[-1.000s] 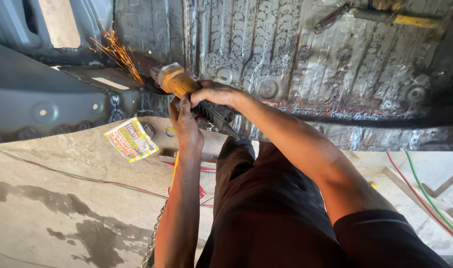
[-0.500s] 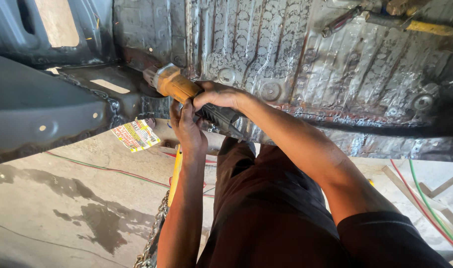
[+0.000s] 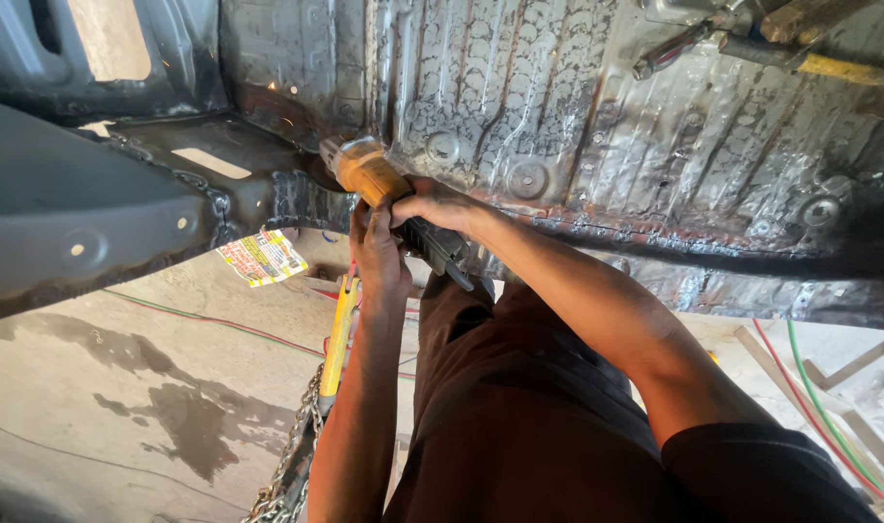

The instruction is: The person uses an angle grinder to grind the underbody and rocker panel of a car raised on a lift, producing sparks as they work along the metal seam. They reposition the grinder repeatedly to grind different sections of the panel.

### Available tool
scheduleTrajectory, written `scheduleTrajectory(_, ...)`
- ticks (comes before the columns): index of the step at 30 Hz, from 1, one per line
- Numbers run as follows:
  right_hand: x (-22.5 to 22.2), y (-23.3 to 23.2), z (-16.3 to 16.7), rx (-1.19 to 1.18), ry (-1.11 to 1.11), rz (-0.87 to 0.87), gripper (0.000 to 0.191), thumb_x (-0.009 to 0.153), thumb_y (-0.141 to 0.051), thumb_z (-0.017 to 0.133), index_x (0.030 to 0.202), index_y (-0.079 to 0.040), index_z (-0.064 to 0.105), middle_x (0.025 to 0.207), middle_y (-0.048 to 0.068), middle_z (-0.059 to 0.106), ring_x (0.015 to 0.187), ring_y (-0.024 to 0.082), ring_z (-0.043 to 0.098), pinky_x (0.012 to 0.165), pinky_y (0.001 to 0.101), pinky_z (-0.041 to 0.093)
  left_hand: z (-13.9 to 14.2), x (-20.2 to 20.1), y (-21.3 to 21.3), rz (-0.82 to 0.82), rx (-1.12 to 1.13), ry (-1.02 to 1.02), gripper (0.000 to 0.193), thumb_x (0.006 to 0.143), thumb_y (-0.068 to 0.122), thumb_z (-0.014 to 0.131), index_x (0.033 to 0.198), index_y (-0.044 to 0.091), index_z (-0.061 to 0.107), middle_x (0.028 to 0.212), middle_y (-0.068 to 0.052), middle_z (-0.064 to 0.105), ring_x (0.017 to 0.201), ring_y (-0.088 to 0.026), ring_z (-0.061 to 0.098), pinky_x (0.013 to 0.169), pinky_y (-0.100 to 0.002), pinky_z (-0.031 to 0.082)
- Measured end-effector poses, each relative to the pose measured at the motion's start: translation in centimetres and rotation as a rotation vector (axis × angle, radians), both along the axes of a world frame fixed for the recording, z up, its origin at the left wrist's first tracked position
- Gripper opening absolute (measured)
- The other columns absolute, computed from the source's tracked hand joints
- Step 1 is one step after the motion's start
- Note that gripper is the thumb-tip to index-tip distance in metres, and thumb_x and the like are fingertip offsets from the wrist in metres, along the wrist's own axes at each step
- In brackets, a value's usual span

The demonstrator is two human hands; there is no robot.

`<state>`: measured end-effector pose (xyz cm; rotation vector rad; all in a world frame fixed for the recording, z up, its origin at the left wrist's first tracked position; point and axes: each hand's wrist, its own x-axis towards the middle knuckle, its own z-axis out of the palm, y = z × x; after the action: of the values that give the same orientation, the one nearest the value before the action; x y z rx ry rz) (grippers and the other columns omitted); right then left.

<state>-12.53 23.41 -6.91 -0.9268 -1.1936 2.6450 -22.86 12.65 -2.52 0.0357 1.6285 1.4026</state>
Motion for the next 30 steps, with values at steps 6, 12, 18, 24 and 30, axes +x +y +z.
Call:
scheduleTrajectory(6, 0.5, 0.5, 0.3, -0.037, -0.048, 0.012, 0.051, 0.072, -0.025, 0.073, 0.118, -0.001, 0.07, 0.105, 0.008, 0.075, 0.1, 0.016, 0.068, 0.092, 0.0292, 0.051, 0.5, 0.9, 0.6, -0.012, -0.018, -0.006, 0.041, 0.102, 0.025, 0.064, 0.135, 0.003, 0.058, 0.109, -0.006, 0.067, 0.088, -0.012, 0.063, 0.065, -0.024, 0.051)
scheduleTrajectory(12, -1.0, 2.7, 1.2, -0.134, 0.016, 0.071, 0.057, 0.07, -0.03, 0.073, 0.121, -0.004, 0.069, 0.104, 0.007, 0.074, 0.096, 0.017, 0.067, 0.086, 0.0314, 0.053, 1.2, -0.6, 1.1, 0.029, -0.047, 0.012, 0.041, 0.093, 0.029, 0.065, 0.13, 0.013, 0.055, 0.103, -0.002, 0.069, 0.086, -0.009, 0.067, 0.061, -0.023, 0.053)
scheduleTrajectory(18, -2.0, 5.2, 2.0, 0.049, -0.181, 0.224, 0.053, 0.065, -0.03, 0.076, 0.113, -0.007, 0.076, 0.1, 0.005, 0.076, 0.096, 0.017, 0.067, 0.087, 0.0296, 0.048, 0.5, -0.7, 2.3, 0.069, 0.019, -0.117, 0.034, 0.099, 0.034, 0.068, 0.123, 0.011, 0.059, 0.091, 0.003, 0.062, 0.078, -0.006, 0.057, 0.06, -0.023, 0.047)
scheduleTrajectory(24, -2.4, 4.7, 3.0, 0.066, -0.124, 0.193, 0.058, 0.066, -0.026, 0.074, 0.118, -0.001, 0.066, 0.102, 0.01, 0.072, 0.097, 0.021, 0.066, 0.085, 0.0318, 0.05, 2.2, -1.1, 2.1, 0.112, -0.072, -0.011, 0.039, 0.096, 0.031, 0.065, 0.132, 0.016, 0.061, 0.097, 0.008, 0.066, 0.082, -0.002, 0.059, 0.061, -0.022, 0.04)
scheduleTrajectory(30, -1.3, 4.5, 3.6, 0.042, -0.047, 0.133, 0.062, 0.064, -0.025, 0.074, 0.12, 0.0, 0.066, 0.106, 0.01, 0.074, 0.102, 0.02, 0.066, 0.09, 0.0314, 0.049, 1.5, -0.2, 2.1, 0.079, -0.096, 0.004, 0.038, 0.104, 0.032, 0.067, 0.131, 0.007, 0.058, 0.096, 0.003, 0.065, 0.078, -0.004, 0.057, 0.058, -0.021, 0.035)
